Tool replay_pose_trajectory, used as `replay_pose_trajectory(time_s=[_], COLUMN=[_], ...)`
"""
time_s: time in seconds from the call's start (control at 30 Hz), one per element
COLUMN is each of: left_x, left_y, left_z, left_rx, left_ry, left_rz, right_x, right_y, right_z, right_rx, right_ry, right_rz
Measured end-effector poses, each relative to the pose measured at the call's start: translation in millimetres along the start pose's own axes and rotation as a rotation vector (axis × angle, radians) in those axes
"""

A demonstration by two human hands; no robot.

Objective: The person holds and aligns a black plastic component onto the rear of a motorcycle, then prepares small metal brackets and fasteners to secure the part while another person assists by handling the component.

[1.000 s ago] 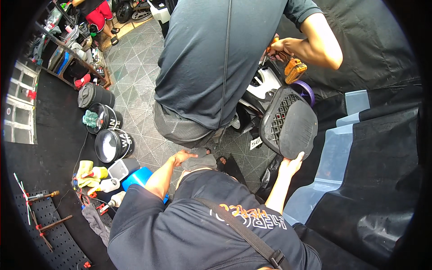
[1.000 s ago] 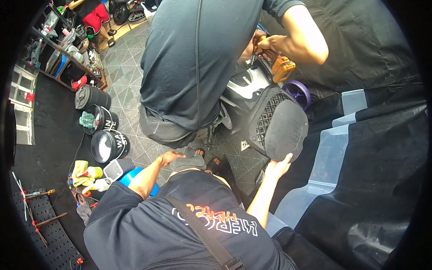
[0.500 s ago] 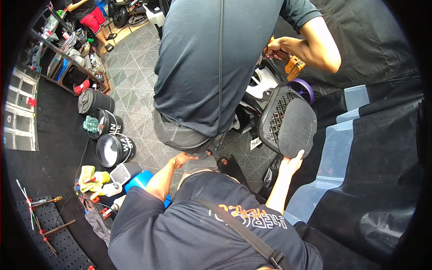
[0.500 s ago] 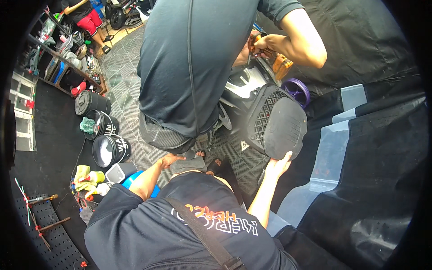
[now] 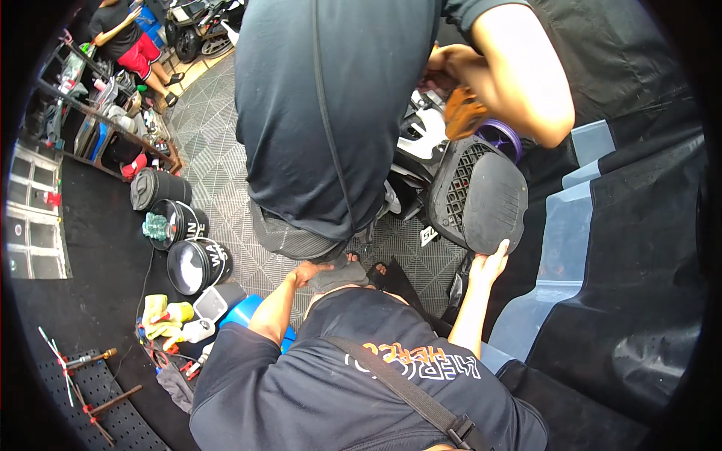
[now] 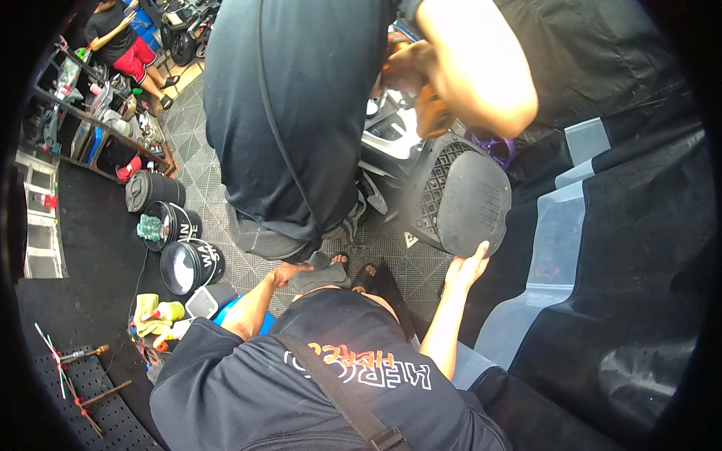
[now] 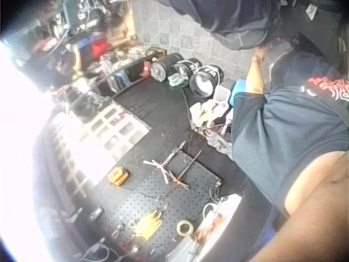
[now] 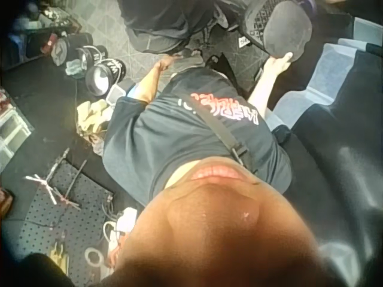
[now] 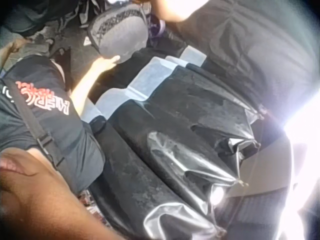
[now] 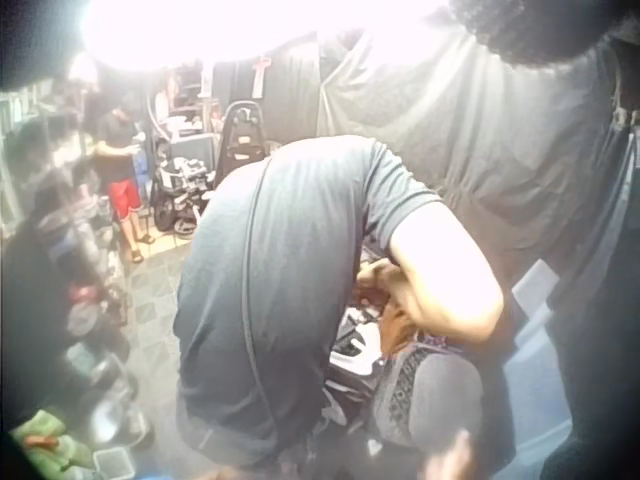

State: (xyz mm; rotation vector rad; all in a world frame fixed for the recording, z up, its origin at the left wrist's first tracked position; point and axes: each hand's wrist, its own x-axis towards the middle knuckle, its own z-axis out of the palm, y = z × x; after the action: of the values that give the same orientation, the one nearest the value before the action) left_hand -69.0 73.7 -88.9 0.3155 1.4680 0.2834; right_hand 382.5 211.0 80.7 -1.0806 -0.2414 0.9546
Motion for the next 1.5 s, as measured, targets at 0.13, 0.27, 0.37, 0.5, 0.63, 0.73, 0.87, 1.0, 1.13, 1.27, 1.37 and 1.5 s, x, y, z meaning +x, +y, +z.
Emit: replay_pose_trajectory(time_s=[0.13, 0.27, 0.37, 0.5, 0.63, 0.73, 0.87, 1.0, 1.13, 1.27, 1.37, 1.5], left_x=[2, -6, -10, -6, 5, 11, 8, 0, -7, -9, -6, -5], left_y=[-2, 4, 9, 6, 1, 1, 5, 15, 27, 33, 32, 30], left_z=[-2, -5, -7, -15, -25, -32, -36, -30, -22, -21, -23, -23], left_rx=[-0.04, 0.066, 0.317, 0.155, 0.052, 0.086, 0.073, 0.064, 0.118, 0.155, 0.253, 0.235], left_ry=[-0.094, -0.08, 0.081, -0.004, -0.04, -0.061, -0.042, -0.057, 0.03, 0.004, 0.079, 0.03], left_rz=[0.025, -0.016, -0.059, -0.009, -0.027, 0.009, -0.033, -0.024, -0.04, -0.072, -0.089, -0.05], right_x=[-3, -7, -7, -6, -4, -2, 3, 9, 12, 17, 22, 25], right_y=[-2, -3, -2, -1, -4, -6, -7, -8, -10, -11, -10, -7], right_z=[6, 11, 13, 13, 14, 13, 8, 1, -5, -8, -10, -12], right_rx=[-0.008, 0.008, 0.036, 0.086, 0.143, 0.15, 0.145, 0.129, 0.178, 0.286, 0.365, 0.403], right_ry=[0.048, 0.029, -0.014, 0.046, 0.026, 0.033, 0.046, 0.044, -0.006, -0.072, -0.116, -0.123], right_rz=[0.005, 0.001, -0.053, -0.012, 0.036, 0.076, 0.102, 0.128, 0.186, 0.298, 0.394, 0.442])
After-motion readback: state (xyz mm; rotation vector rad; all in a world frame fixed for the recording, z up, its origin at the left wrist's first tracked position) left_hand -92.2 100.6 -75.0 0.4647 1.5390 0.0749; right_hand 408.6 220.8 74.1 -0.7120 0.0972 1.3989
